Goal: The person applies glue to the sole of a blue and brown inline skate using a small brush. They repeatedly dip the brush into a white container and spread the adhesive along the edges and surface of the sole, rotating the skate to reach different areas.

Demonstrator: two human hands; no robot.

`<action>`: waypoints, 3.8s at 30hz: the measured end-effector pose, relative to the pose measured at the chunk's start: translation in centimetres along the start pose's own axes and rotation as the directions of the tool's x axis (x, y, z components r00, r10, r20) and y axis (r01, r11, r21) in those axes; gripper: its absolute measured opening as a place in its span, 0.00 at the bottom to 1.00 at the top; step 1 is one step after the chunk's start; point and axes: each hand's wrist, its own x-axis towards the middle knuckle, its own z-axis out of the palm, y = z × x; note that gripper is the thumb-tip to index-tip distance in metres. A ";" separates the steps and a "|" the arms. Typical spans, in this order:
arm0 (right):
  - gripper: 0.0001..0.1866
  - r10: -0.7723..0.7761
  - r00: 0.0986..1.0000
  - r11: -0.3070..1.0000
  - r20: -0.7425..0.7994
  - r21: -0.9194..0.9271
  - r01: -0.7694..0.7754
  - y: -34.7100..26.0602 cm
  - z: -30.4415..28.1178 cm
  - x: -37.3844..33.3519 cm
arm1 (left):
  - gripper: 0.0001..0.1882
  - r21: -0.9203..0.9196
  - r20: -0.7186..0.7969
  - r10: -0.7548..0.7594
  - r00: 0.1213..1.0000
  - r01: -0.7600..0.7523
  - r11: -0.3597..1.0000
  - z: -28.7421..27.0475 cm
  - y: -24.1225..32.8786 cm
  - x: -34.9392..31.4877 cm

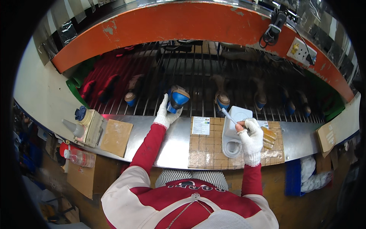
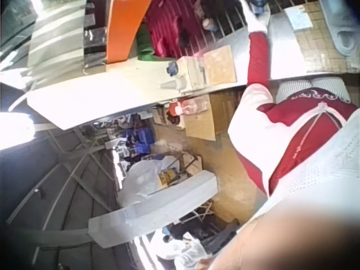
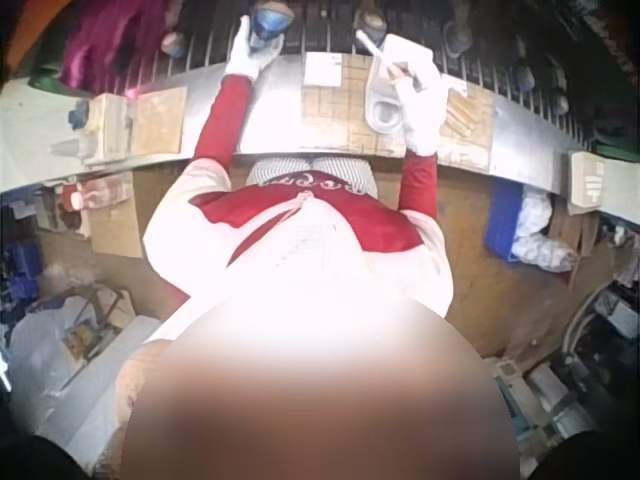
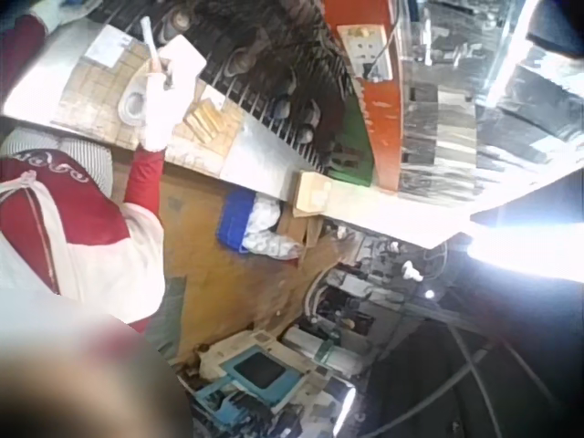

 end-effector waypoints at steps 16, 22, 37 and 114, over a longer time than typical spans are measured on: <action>0.30 0.146 0.971 0.743 0.187 -0.669 0.018 2.1 4.6 15.3 | 0.44 -0.438 -0.218 -0.015 0.976 -0.084 0.895 -0.4 -1.5 5.1; 0.56 0.541 0.806 0.465 0.240 -0.884 -0.049 7.4 10.2 20.4 | 0.53 -0.407 0.055 0.005 0.998 0.018 0.913 -0.5 -3.8 -1.4; 0.35 0.494 0.818 0.849 0.295 -0.368 -0.380 3.2 5.3 19.1 | 0.54 0.061 0.401 -0.180 0.898 0.170 0.984 -0.2 -7.9 -2.3; 0.11 -0.411 0.906 0.838 -0.106 -0.435 0.330 -2.1 1.7 -2.7 | 0.30 -0.015 0.882 0.401 -0.246 -0.867 -0.498 0.5 -10.8 -15.2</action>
